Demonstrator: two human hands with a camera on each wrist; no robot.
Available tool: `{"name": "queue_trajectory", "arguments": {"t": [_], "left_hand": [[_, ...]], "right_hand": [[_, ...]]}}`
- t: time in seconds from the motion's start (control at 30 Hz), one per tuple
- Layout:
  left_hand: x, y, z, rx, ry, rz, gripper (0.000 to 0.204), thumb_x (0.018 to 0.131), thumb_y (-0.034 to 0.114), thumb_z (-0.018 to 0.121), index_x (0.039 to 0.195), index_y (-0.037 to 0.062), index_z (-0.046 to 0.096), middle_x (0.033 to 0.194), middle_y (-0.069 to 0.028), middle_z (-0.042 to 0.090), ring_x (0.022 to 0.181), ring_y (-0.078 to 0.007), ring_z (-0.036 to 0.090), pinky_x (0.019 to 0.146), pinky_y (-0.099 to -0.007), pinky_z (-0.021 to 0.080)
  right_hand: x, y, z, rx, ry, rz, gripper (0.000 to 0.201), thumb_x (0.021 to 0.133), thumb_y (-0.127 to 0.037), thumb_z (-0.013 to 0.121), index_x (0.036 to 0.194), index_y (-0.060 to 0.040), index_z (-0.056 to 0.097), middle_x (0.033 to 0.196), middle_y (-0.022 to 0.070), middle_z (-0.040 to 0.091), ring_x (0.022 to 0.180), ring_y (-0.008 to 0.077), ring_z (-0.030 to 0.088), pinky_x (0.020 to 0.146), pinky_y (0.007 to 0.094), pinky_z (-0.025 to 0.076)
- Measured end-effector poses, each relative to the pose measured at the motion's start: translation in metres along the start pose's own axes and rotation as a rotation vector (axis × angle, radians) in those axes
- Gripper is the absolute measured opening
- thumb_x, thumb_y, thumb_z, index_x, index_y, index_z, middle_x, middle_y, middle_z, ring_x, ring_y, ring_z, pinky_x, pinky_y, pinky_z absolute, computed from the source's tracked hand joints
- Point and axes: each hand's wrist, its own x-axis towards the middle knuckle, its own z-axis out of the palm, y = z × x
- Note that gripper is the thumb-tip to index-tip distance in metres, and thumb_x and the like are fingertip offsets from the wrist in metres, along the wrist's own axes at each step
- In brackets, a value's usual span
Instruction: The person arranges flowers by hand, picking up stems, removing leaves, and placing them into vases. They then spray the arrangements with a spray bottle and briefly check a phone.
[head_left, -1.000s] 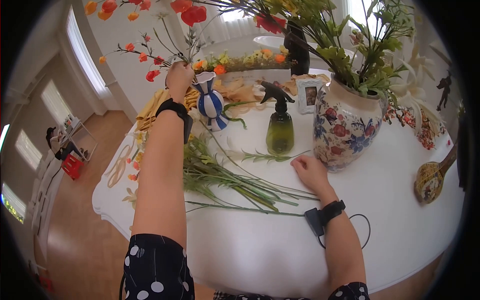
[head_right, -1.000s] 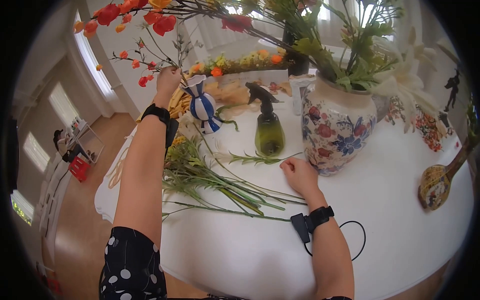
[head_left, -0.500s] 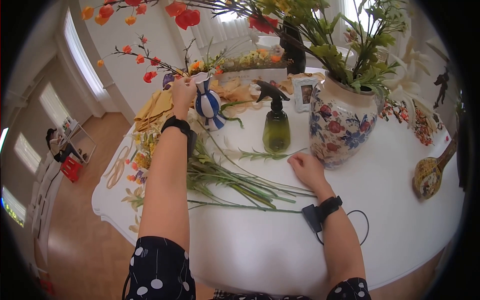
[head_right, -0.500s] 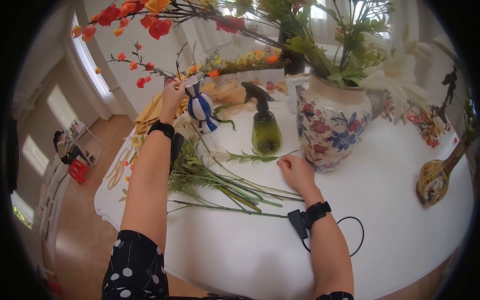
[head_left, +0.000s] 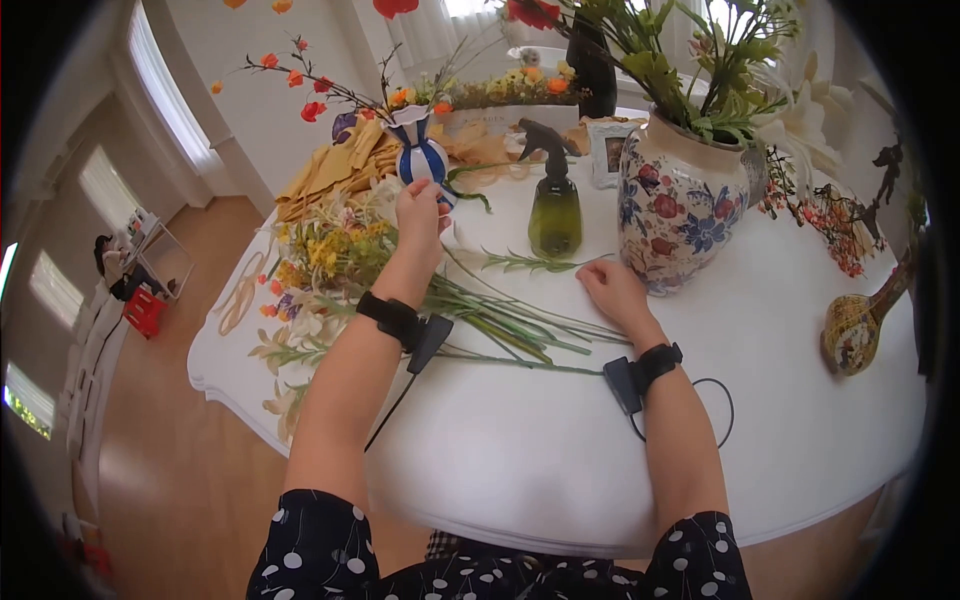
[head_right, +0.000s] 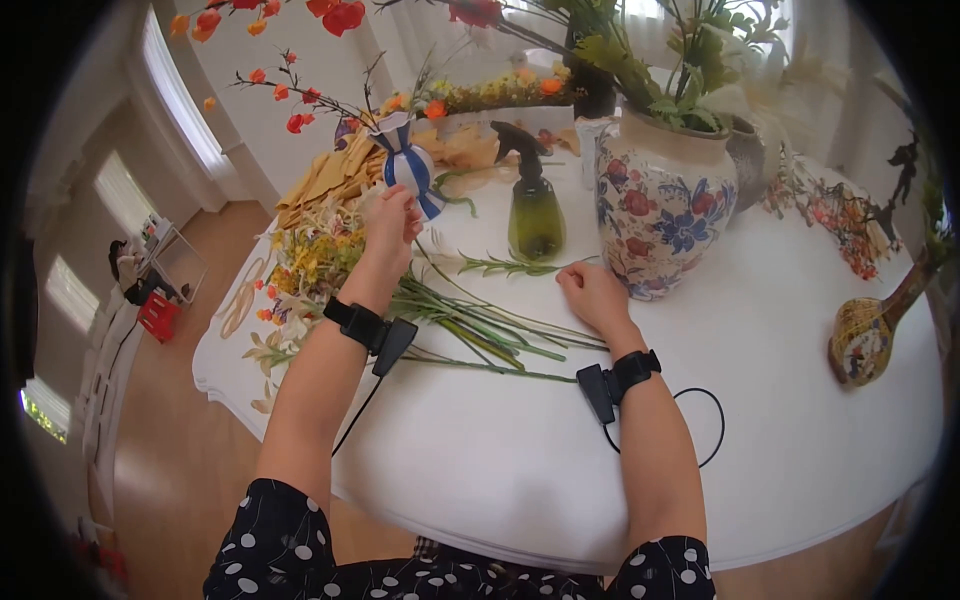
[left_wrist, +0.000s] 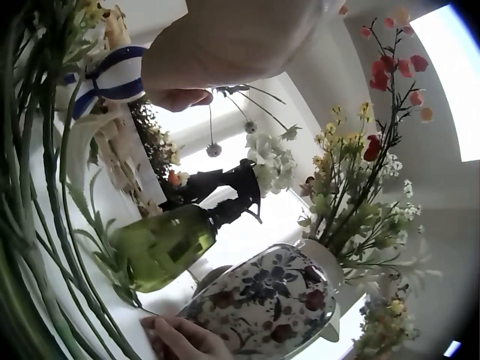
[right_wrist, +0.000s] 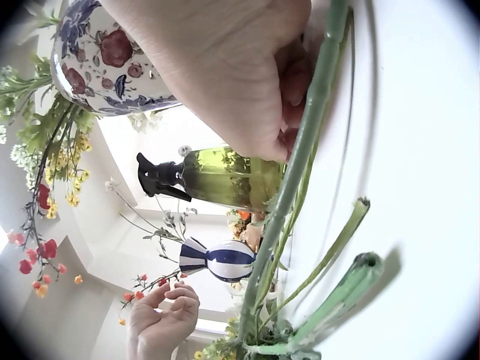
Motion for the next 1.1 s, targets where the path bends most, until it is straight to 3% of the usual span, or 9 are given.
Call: {"name": "queue_trajectory", "arguments": {"t": [0.2,0.33,0.43,0.57,0.67,0.8,0.9,0.97,1.1], "left_hand": [[-0.099,-0.022,0.002,-0.366,-0.286,-0.364,0.024,0.087,0.015,0.065,0.105,0.0070,0.051,0.084,-0.0034,0.059,0.070,-0.0140,0.056,0.055,-0.0247,0.041],[-0.138,-0.046,-0.003,-0.445,-0.304,-0.543,0.019,0.087,0.016,0.066,0.097,0.0079,0.052,0.086,-0.0033,0.060,0.070,-0.0145,0.056,0.056,-0.0251,0.042],[-0.147,-0.060,-0.008,-0.436,-0.248,-0.604,0.019,0.087,0.017,0.066,0.098,0.0082,0.053,0.086,-0.0032,0.060,0.072,-0.0144,0.057,0.058,-0.0252,0.043],[-0.148,-0.068,-0.014,-0.424,-0.243,-0.575,0.017,0.088,0.018,0.065,0.098,0.0088,0.054,0.087,-0.0029,0.061,0.076,-0.0146,0.057,0.063,-0.0264,0.044],[-0.147,-0.069,-0.020,-0.432,-0.302,-0.534,0.014,0.089,0.019,0.063,0.096,0.0097,0.056,0.087,-0.0024,0.061,0.079,-0.0149,0.057,0.067,-0.0278,0.045],[-0.144,-0.077,-0.025,-0.449,-0.306,-0.515,0.013,0.089,0.019,0.062,0.095,0.0099,0.057,0.086,-0.0022,0.062,0.079,-0.0154,0.057,0.070,-0.0288,0.045],[-0.146,-0.078,-0.025,-0.436,-0.282,-0.494,0.014,0.089,0.020,0.062,0.097,0.0095,0.056,0.086,-0.0031,0.062,0.079,-0.0155,0.058,0.070,-0.0288,0.045],[-0.148,-0.078,-0.023,-0.436,-0.270,-0.484,0.015,0.089,0.020,0.062,0.098,0.0094,0.056,0.087,-0.0039,0.062,0.079,-0.0156,0.058,0.070,-0.0288,0.046],[-0.152,-0.069,-0.020,-0.466,-0.212,-0.377,0.025,0.095,0.024,0.052,0.112,0.0052,0.054,0.092,-0.0064,0.060,0.078,-0.0166,0.057,0.070,-0.0293,0.045]], "right_hand": [[0.004,0.006,0.004,0.021,-0.035,-0.029,0.032,0.084,-0.036,0.060,0.094,-0.0072,0.069,0.081,0.0107,0.067,0.079,0.0286,0.064,0.072,0.0361,0.048],[0.002,0.004,0.004,0.047,-0.075,-0.065,0.034,0.084,-0.035,0.059,0.095,-0.0047,0.069,0.081,0.0126,0.067,0.077,0.0275,0.064,0.072,0.0352,0.048],[0.000,-0.012,-0.002,0.150,-0.168,-0.088,0.036,0.085,-0.034,0.061,0.094,-0.0003,0.068,0.080,0.0113,0.068,0.074,0.0226,0.063,0.071,0.0327,0.047],[-0.014,-0.045,-0.009,0.285,-0.518,-0.046,0.037,0.086,-0.035,0.066,0.093,0.0008,0.069,0.078,0.0043,0.067,0.073,0.0144,0.059,0.069,0.0271,0.046],[-0.017,-0.055,-0.005,0.163,-0.676,-0.218,0.034,0.085,-0.032,0.068,0.098,-0.0002,0.068,0.083,0.0053,0.067,0.074,0.0138,0.060,0.070,0.0271,0.048],[-0.011,-0.059,-0.004,0.117,-0.621,-0.285,0.032,0.084,-0.028,0.070,0.099,-0.0004,0.067,0.083,0.0053,0.067,0.073,0.0137,0.060,0.070,0.0273,0.048],[-0.003,-0.054,-0.003,0.307,-0.447,-0.214,0.028,0.084,-0.024,0.069,0.097,0.0002,0.067,0.082,0.0050,0.067,0.071,0.0131,0.059,0.068,0.0261,0.047],[0.000,-0.052,-0.003,0.350,-0.247,-0.331,0.023,0.086,-0.021,0.068,0.094,0.0004,0.067,0.081,0.0035,0.067,0.069,0.0105,0.057,0.066,0.0237,0.045],[-0.007,-0.069,-0.012,0.457,-0.234,-0.332,0.020,0.087,-0.019,0.067,0.093,-0.0002,0.067,0.077,0.0002,0.065,0.069,0.0072,0.055,0.065,0.0218,0.044]]}}
